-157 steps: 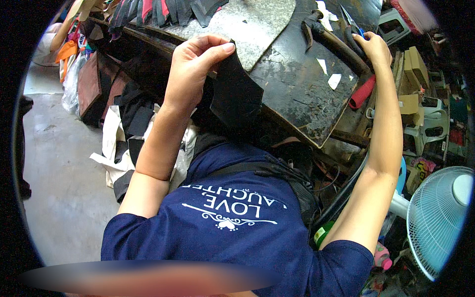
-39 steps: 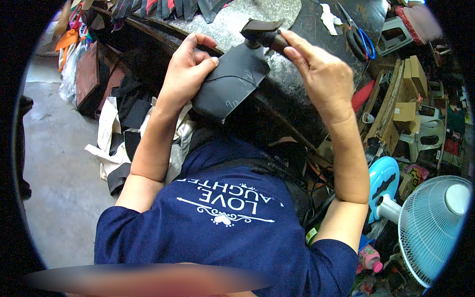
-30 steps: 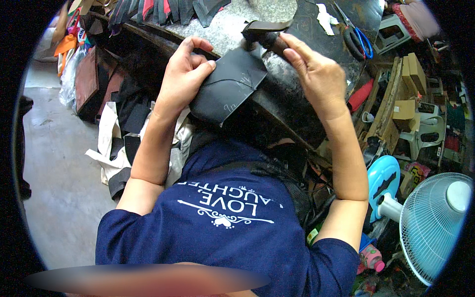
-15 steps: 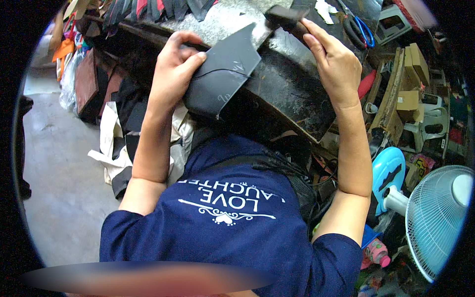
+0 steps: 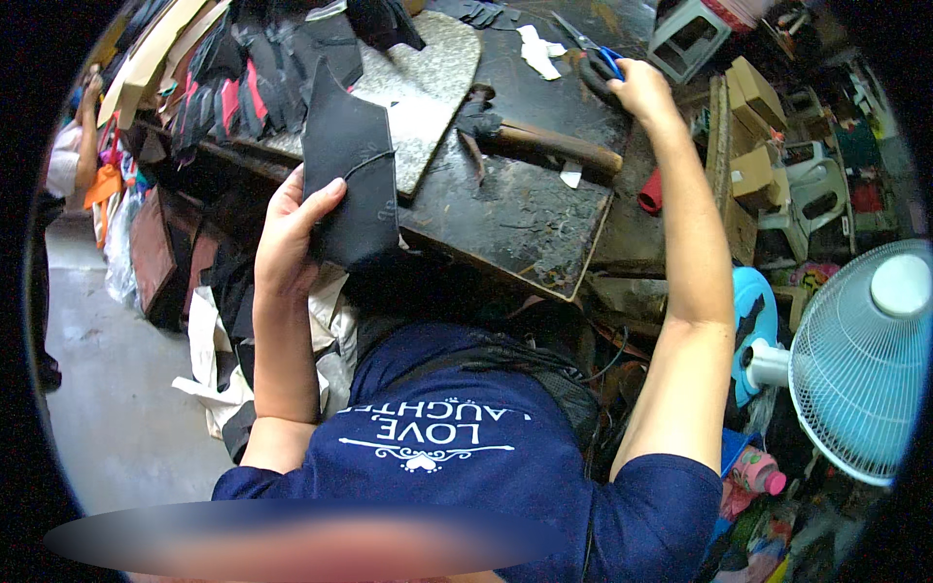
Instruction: The person uses shears to trim the edges of black leather pieces, repeatedly cutting, rotating, and inspecting the material. The person places finished pieces on a pile on the table.
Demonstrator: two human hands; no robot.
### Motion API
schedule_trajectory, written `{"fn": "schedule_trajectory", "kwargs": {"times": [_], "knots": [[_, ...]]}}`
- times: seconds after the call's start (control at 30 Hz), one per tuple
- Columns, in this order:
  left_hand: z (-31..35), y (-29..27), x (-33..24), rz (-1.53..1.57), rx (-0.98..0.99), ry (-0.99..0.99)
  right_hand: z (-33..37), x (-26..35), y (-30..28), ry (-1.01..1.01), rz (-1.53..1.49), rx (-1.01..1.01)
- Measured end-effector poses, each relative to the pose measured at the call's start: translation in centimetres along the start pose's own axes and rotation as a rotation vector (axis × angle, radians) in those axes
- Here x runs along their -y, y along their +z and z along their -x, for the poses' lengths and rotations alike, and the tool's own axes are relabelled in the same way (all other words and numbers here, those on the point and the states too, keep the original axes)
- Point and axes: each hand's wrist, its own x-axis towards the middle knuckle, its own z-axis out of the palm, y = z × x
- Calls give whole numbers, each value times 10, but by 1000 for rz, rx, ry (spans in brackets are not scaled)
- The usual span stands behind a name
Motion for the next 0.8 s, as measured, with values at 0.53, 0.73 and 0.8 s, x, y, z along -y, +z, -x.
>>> {"fn": "schedule_trajectory", "kwargs": {"times": [0.53,0.73,0.8], "knots": [[-23,-20,-20,-222,73,-13,129,124,-100,-337,-227,110],[-20,-12,-26,-223,172,-36,142,166,-108,-580,-26,-26],[-18,-11,-28,-234,194,-57,141,165,-109,-593,2,-31]]}}
